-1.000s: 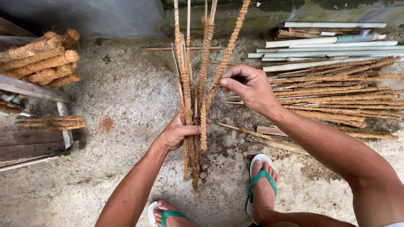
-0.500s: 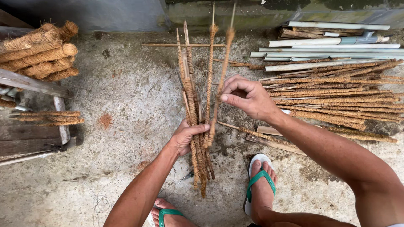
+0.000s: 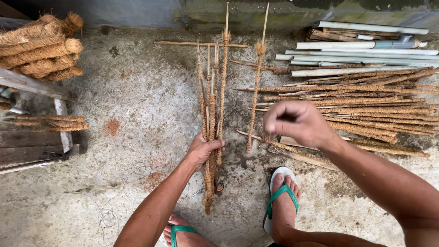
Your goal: The person gathers and organizes a pile of long, rope-wrapped broom handles on a concrete floor. They use a pair of scissors to trim excess material from the ends of the handles and then stack them neatly on a nearby wooden rack.
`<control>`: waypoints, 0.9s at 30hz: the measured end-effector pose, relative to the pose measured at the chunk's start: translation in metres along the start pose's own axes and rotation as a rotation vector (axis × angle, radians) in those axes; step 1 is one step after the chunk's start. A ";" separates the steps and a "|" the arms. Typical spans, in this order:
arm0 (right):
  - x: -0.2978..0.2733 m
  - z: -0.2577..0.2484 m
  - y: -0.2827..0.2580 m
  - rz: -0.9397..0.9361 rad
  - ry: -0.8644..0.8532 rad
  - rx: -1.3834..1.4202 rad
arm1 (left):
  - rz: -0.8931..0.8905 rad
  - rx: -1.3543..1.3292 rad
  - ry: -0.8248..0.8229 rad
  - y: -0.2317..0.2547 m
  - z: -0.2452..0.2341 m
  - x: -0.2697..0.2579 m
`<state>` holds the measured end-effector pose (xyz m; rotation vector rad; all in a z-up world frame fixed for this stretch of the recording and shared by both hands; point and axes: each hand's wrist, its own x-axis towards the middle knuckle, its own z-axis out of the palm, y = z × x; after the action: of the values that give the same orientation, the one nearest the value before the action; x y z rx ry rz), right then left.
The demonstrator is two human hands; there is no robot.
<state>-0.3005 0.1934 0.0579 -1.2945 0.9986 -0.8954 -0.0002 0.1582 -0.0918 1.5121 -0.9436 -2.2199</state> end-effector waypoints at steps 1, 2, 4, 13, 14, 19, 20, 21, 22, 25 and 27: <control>-0.006 0.002 0.002 0.059 -0.114 0.039 | -0.018 0.003 0.002 0.001 -0.003 0.000; -0.012 0.005 0.005 0.117 -0.226 0.078 | -0.001 0.044 -0.001 0.004 -0.006 0.000; -0.024 0.026 0.023 0.289 -0.452 -0.031 | 0.035 0.128 -0.006 0.012 -0.011 -0.003; 0.001 0.073 0.068 0.270 -0.569 -0.922 | 0.211 0.522 0.136 0.104 -0.009 -0.041; 0.020 0.065 0.059 0.427 -0.422 -0.675 | 0.238 0.493 0.119 0.111 -0.004 -0.044; 0.100 0.042 -0.008 -0.066 0.079 -0.220 | 0.750 0.560 0.102 0.127 0.021 -0.030; 0.114 0.044 -0.019 -0.113 0.144 -0.199 | 0.705 0.539 0.111 0.129 0.025 -0.026; 0.128 0.049 -0.026 -0.120 0.166 -0.144 | 0.660 0.518 0.121 0.131 0.030 -0.022; 0.141 0.054 -0.032 -0.127 0.189 -0.087 | 0.615 0.499 0.130 0.133 0.032 -0.019; 0.161 0.071 -0.037 -0.211 0.206 -0.132 | 0.734 0.356 0.149 0.140 0.032 -0.015; 0.168 0.079 -0.036 -0.287 0.191 -0.173 | 0.830 0.331 0.180 0.142 0.024 -0.016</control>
<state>-0.1690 0.0586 0.0809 -1.5467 1.0730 -1.1898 -0.0318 0.0705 0.0188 1.0972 -1.5679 -1.3641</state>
